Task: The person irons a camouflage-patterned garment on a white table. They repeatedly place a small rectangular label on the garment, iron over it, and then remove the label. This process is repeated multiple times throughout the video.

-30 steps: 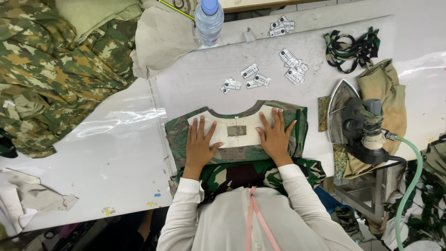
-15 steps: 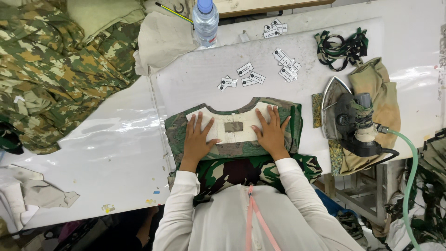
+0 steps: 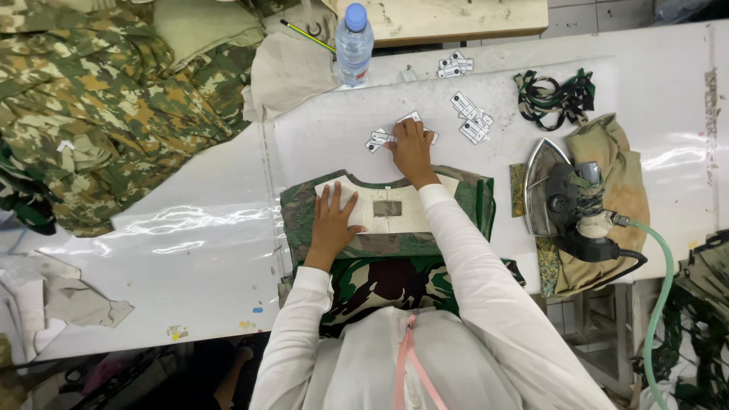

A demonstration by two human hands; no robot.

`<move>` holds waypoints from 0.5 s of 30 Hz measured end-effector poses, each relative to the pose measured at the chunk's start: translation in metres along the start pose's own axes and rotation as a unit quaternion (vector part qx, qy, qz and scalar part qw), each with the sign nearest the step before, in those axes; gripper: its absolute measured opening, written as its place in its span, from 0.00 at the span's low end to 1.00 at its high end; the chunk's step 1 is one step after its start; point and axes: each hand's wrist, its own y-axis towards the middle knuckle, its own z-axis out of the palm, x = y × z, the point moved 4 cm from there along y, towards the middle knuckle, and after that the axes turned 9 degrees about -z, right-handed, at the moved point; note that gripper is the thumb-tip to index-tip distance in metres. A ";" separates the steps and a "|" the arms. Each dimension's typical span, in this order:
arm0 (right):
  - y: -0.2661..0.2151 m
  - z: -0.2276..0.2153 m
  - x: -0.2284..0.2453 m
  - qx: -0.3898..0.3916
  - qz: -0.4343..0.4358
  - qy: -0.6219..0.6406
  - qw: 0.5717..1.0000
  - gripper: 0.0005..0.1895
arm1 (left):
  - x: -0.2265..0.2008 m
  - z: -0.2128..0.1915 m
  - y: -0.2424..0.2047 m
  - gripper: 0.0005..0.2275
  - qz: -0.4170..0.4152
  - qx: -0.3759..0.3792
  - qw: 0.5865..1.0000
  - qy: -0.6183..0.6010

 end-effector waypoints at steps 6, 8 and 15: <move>-0.020 -0.007 -0.017 0.011 0.087 0.181 0.980 0.06 | -0.003 -0.007 -0.002 0.31 0.016 -0.011 1.000 0.011; -0.054 -0.013 0.001 0.087 0.084 0.213 0.970 0.02 | -0.004 -0.012 -0.005 0.30 0.017 -0.007 1.000 0.016; -0.110 -0.005 0.035 0.122 0.072 0.146 0.979 0.02 | -0.007 -0.007 -0.004 0.30 0.040 -0.029 0.998 0.040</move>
